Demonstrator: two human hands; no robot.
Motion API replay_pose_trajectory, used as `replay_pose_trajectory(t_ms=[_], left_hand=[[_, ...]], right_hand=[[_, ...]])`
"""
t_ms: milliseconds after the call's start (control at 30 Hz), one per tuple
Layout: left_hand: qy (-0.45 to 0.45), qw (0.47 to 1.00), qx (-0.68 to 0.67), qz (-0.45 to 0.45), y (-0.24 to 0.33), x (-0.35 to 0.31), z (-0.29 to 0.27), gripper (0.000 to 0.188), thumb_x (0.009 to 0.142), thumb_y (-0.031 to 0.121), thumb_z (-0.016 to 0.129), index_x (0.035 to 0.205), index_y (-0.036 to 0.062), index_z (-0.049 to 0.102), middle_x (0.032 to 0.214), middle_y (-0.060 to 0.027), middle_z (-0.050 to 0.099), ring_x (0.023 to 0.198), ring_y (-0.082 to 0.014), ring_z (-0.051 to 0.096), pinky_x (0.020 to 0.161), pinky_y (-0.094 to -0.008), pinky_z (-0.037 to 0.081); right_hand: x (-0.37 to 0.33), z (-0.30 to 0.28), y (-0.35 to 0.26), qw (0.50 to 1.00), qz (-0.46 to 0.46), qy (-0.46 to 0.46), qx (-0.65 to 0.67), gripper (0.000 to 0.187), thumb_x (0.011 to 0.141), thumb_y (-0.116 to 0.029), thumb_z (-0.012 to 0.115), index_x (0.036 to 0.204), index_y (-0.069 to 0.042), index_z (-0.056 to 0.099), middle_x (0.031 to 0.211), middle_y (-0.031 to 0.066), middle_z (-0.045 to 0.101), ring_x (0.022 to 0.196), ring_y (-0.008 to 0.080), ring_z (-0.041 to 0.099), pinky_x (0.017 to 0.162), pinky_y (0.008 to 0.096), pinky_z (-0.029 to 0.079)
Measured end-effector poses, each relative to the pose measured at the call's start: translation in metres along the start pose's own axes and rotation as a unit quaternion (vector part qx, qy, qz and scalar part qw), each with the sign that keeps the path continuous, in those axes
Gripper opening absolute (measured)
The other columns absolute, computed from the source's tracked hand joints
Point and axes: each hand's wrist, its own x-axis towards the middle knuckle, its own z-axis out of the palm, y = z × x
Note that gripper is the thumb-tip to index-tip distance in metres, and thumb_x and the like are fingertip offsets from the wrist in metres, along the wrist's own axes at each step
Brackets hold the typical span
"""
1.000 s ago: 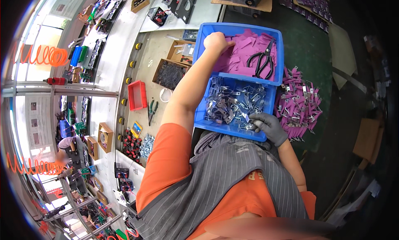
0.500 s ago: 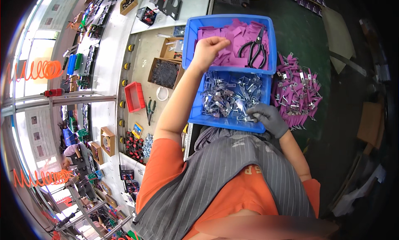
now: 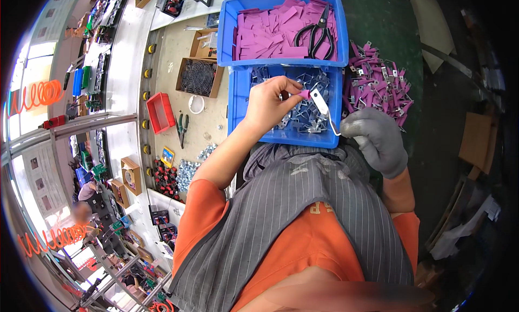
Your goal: Manually assemble small metal and plastic components at a workshop station.
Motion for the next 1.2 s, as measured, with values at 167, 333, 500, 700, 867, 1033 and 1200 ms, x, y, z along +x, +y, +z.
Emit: replay_pose_trajectory(t_ms=[167,333,500,700,867,1033,1200], left_hand=[[-0.061,0.996,0.048,0.034,0.004,-0.002,-0.004,0.016,0.07,0.01,0.072,0.082,0.0068,0.061,0.082,-0.0052,0.065,0.066,-0.0174,0.061,0.058,-0.0276,0.048],[-0.151,0.948,0.137,0.246,-0.004,-0.002,-0.005,0.027,0.071,0.016,0.071,0.096,0.01,0.061,0.085,-0.0046,0.062,0.079,-0.024,0.06,0.069,-0.0339,0.049],[-0.185,0.947,0.094,0.246,-0.003,-0.003,-0.003,0.023,0.071,0.017,0.07,0.092,0.0112,0.063,0.083,-0.0033,0.062,0.08,-0.0237,0.059,0.069,-0.0348,0.048],[-0.215,0.947,0.112,0.211,0.004,-0.008,0.001,0.021,0.069,0.016,0.073,0.088,0.0111,0.066,0.082,-0.0033,0.063,0.077,-0.0212,0.06,0.067,-0.0324,0.049],[-0.074,0.967,0.138,0.2,-0.008,-0.009,0.005,0.034,0.069,0.02,0.074,0.099,0.0115,0.063,0.097,-0.0078,0.061,0.092,-0.0266,0.058,0.078,-0.0349,0.048],[-0.061,0.96,0.272,-0.027,-0.067,-0.006,-0.018,0.03,0.072,0.023,0.069,0.101,0.0146,0.063,0.099,-0.0082,0.06,0.094,-0.0293,0.057,0.08,-0.0381,0.047],[-0.195,0.919,0.343,0.006,-0.11,-0.005,0.005,0.02,0.077,0.025,0.064,0.094,0.0153,0.065,0.093,-0.0075,0.062,0.087,-0.0296,0.06,0.073,-0.0395,0.049]], right_hand=[[0.004,-0.004,-0.005,0.993,-0.002,-0.08,-0.086,0.017,0.079,-0.007,0.05,0.093,-0.007,0.061,0.084,0.009,0.062,0.077,0.0251,0.061,0.068,0.0338,0.049],[0.006,-0.016,0.008,0.982,0.113,-0.132,0.073,0.018,0.079,-0.004,0.05,0.095,-0.004,0.06,0.085,0.0091,0.062,0.078,0.0214,0.062,0.07,0.0306,0.048],[0.01,-0.014,0.027,0.935,0.234,-0.15,0.219,0.02,0.083,-0.003,0.051,0.102,0.001,0.058,0.091,0.007,0.062,0.085,0.0128,0.059,0.076,0.026,0.047],[0.007,0.024,0.059,0.951,0.227,-0.101,0.184,0.027,0.085,-0.017,0.057,0.105,0.001,0.059,0.086,0.0042,0.06,0.075,0.0095,0.055,0.068,0.0232,0.046],[-0.003,0.024,0.076,0.982,0.14,-0.121,0.043,0.028,0.085,-0.02,0.06,0.105,0.0,0.059,0.092,0.0048,0.061,0.087,0.0131,0.057,0.077,0.0262,0.045],[-0.049,0.0,0.114,0.966,0.202,0.156,0.047,0.023,0.089,-0.013,0.056,0.109,-0.004,0.059,0.099,0.004,0.062,0.091,0.0109,0.057,0.078,0.0244,0.045],[-0.053,-0.011,0.143,0.904,0.316,0.283,0.043,0.03,0.089,-0.008,0.054,0.119,-0.004,0.054,0.101,0.0069,0.063,0.087,0.0112,0.059,0.08,0.025,0.047]])
